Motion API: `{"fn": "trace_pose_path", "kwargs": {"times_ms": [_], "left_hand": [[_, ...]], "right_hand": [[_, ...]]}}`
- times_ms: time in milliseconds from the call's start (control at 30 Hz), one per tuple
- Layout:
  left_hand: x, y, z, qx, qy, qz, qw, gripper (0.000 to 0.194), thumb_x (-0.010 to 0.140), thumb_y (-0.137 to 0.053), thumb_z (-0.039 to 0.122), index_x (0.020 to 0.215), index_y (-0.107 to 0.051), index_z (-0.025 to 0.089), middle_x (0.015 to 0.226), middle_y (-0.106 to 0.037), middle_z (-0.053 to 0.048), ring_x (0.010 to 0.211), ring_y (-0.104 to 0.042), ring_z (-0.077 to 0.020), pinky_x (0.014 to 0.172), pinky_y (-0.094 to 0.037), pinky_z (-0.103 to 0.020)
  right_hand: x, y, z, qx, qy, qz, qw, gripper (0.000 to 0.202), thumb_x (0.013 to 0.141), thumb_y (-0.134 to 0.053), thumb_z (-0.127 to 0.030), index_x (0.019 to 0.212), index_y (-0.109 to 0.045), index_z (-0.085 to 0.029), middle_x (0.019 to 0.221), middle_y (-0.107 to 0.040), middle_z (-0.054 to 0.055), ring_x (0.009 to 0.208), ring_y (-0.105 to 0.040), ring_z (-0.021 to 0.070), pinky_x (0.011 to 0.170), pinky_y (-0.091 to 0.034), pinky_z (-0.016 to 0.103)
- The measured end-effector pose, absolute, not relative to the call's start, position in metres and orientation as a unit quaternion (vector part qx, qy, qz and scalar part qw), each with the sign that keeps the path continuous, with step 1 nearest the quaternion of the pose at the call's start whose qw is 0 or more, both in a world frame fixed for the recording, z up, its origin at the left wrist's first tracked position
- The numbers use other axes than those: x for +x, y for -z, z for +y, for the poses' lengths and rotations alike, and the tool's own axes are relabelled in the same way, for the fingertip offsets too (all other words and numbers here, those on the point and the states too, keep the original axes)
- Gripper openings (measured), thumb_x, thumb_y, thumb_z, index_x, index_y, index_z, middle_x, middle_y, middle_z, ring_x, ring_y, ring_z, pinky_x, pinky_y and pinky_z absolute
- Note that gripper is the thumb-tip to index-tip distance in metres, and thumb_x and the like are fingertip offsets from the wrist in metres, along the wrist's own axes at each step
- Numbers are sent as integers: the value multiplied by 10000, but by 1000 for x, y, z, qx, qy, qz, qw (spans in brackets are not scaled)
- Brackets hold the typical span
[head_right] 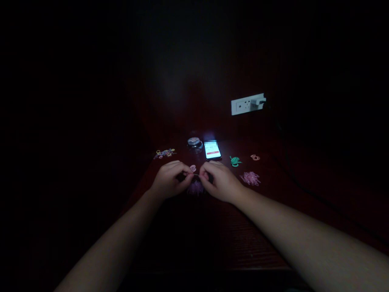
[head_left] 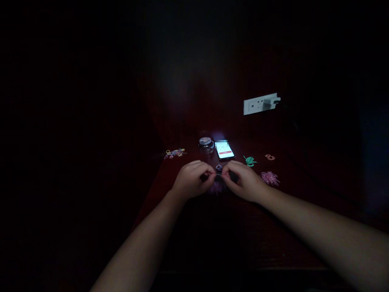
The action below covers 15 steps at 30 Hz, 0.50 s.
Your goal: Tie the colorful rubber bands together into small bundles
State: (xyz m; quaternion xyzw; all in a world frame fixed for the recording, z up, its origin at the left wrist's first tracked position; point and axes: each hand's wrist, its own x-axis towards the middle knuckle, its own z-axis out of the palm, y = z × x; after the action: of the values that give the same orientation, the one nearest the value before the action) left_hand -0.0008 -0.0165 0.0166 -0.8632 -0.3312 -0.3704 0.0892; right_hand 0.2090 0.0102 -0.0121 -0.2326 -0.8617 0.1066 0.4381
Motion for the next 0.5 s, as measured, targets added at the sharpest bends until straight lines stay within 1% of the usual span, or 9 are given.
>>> {"fn": "trace_pose_path", "kwargs": {"times_ms": [200, 500], "left_hand": [[-2, -15, -16, -869, 360, -330, 79, 50, 856, -606, 217, 811, -604, 195, 717, -639, 3, 674, -563, -137, 658, -439, -277], [-3, -16, -16, -877, 349, -324, 66, 47, 861, -597, 214, 819, -606, 194, 730, -643, -3, 688, -567, -138, 663, -451, -273]], "right_hand": [[208, 10, 9, -238, -105, -863, 434, 115, 851, -547, -131, 775, -502, -205, 715, -552, 1, 702, -506, 161, 648, -383, 288], [207, 11, 9, -227, -110, -864, 436, 115, 823, -556, -97, 797, -513, -201, 736, -551, 1, 718, -505, 160, 669, -380, 286]]}}
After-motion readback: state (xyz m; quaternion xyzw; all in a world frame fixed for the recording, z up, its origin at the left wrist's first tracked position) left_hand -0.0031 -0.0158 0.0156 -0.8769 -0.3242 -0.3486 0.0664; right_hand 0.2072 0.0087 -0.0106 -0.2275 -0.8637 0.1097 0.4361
